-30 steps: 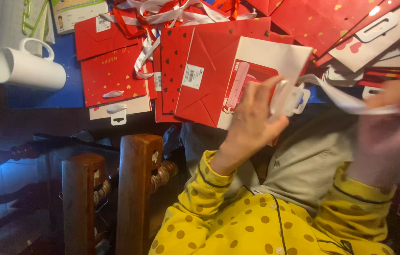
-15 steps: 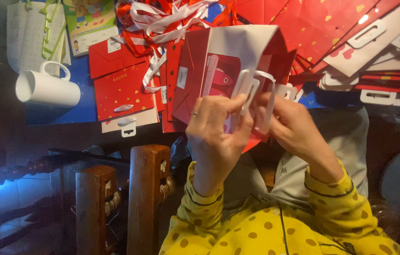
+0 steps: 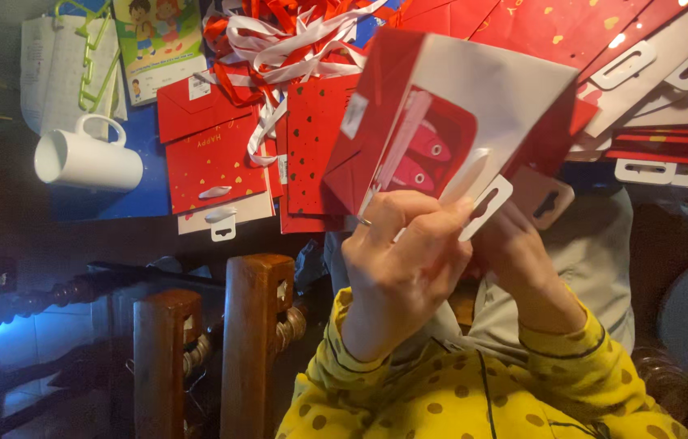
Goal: The person threads white ribbons through the plastic handles of red Valentine's Day gift bags and ties them into bows. They handle multiple bags one at a time, pulling the ribbon ends through the handles and knotting them to secure the closure.
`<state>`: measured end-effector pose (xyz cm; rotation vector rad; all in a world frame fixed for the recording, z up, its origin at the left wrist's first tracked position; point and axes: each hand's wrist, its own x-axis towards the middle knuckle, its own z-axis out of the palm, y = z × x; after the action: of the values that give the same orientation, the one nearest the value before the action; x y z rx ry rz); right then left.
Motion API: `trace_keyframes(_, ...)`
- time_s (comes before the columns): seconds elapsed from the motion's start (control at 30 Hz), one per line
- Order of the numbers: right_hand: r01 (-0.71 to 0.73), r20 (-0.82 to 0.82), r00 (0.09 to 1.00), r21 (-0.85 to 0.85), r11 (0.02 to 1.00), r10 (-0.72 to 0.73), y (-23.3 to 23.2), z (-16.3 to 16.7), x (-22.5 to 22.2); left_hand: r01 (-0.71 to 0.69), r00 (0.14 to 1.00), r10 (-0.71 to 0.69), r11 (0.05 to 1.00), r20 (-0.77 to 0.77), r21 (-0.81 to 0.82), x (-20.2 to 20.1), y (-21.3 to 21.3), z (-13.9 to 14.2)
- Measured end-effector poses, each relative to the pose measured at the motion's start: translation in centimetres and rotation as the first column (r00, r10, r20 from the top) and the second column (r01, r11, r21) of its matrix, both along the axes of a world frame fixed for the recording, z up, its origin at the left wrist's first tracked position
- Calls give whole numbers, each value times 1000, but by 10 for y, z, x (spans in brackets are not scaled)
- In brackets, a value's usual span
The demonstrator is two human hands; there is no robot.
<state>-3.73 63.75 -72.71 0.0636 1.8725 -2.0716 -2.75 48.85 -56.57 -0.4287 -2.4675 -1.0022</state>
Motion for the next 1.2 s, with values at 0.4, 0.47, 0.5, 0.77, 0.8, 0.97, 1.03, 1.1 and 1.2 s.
trace_keyframes(0.4, 396, -766, 567, 577, 715, 304, 26, 101, 5, -117, 993, 114, 983, -29, -144, -12, -31, 20)
trace_keyframes(0.47, 436, -777, 555, 575, 693, 296, 20, 92, 0, -51, 999, 53, 985, 5, -167, -8, -31, 25)
trace_keyframes(0.5, 457, -804, 535, 534, 711, 259, 17, 85, -3, -6, 1000, 5, 982, -6, -188, -6, -28, 25)
trace_keyframes(0.77, 477, -856, 515, 336, 812, 51, 25, 49, -23, 219, 976, -218, 966, 20, -140, 4, -26, 2)
trace_keyframes(0.8, 477, -860, 509, 259, 840, -24, 26, 42, -28, 189, 979, -195, 977, -63, -99, 6, -30, 1)
trace_keyframes(0.97, 405, -487, 736, -241, 882, -471, 31, 3, -37, 38, 914, 22, 990, -406, 139, 0, -61, -24)
trace_keyframes(1.03, 406, -275, 784, -450, 795, -556, 29, -9, -36, 82, 811, 178, 908, -557, 410, -16, -77, -47)
trace_keyframes(1.1, 401, -213, 785, -540, 740, -582, 24, -15, -35, -210, 831, 330, 931, -447, 298, -17, -102, -66)
trace_keyframes(1.2, 368, -168, 829, -554, 747, -533, 12, -15, -35, -425, 829, 505, 848, -242, 316, -30, -141, -91)
